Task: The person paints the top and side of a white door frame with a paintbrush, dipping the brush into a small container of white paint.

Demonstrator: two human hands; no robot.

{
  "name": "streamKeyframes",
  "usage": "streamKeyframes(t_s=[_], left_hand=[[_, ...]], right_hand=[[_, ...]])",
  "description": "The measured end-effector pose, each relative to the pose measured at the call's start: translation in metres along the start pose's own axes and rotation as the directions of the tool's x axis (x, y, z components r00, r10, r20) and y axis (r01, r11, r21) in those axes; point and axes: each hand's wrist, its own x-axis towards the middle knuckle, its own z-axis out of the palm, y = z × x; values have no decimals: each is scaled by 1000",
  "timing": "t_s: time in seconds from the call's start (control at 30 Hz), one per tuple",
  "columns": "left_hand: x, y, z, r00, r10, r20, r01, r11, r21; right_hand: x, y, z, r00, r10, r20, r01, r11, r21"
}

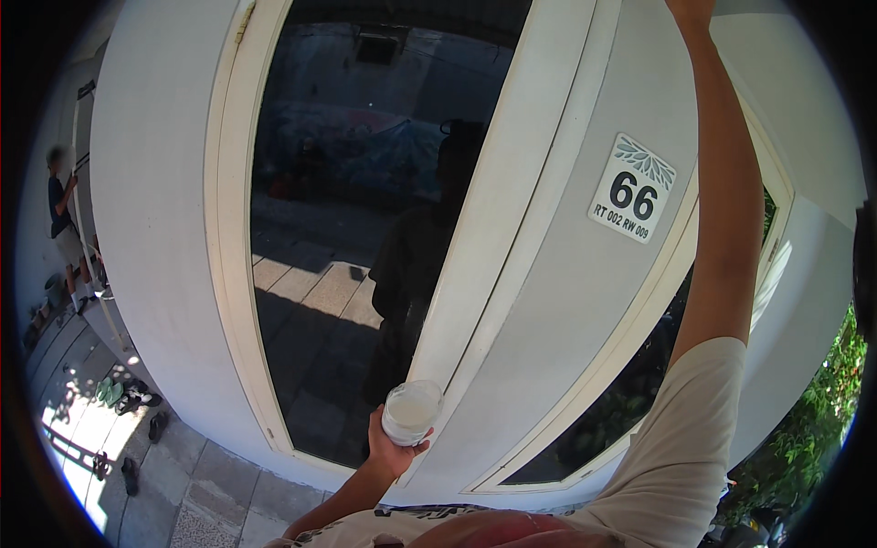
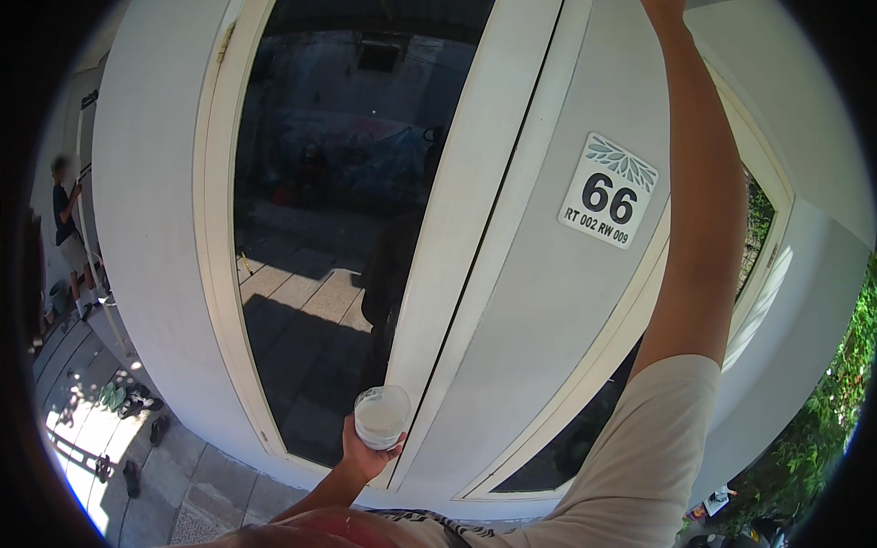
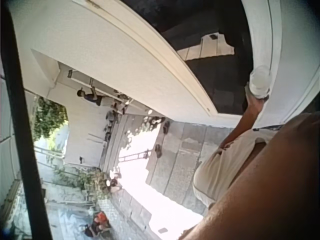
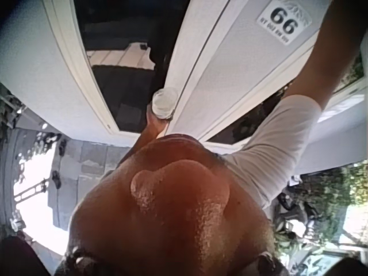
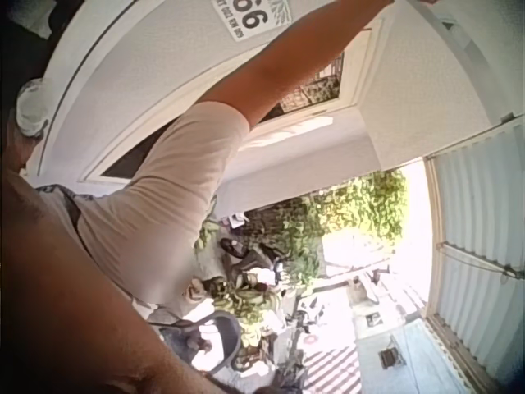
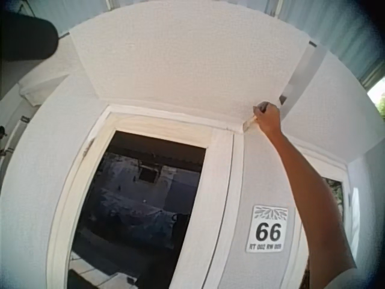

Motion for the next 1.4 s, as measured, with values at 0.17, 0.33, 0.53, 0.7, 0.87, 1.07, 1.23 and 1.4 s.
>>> streamKeyframes(t_s=[0.17,0.33,0.53,0.7,0.87,1.07,1.23,1.4], left_hand=[[4,-2,-3,1000,-15,5,15,1000,0],[1,-2,-4,1000,-15,23,14,1000,9],[-8,9,4,998,33,-54,-34,999,-8],[-9,16,-4,999,46,-16,-47,998,-52],[-8,20,-11,999,48,1,-48,997,-58],[-3,23,-12,1000,20,-15,-20,1000,-10],[-8,29,-17,1000,22,-22,-23,1000,-9],[-10,33,-15,999,24,-30,-24,1000,-1]], right_hand=[[-4,-14,-10,998,50,-32,-51,998,-33],[13,-54,27,982,-150,117,173,960,-221],[18,-119,96,952,-217,218,251,957,-144],[15,-133,98,993,-113,24,106,973,205],[6,-86,79,997,-10,71,-2,985,170],[9,-81,33,983,-143,119,163,971,-173],[12,-106,67,953,-141,268,223,926,-304],[16,-136,111,927,-235,291,300,932,-202]])
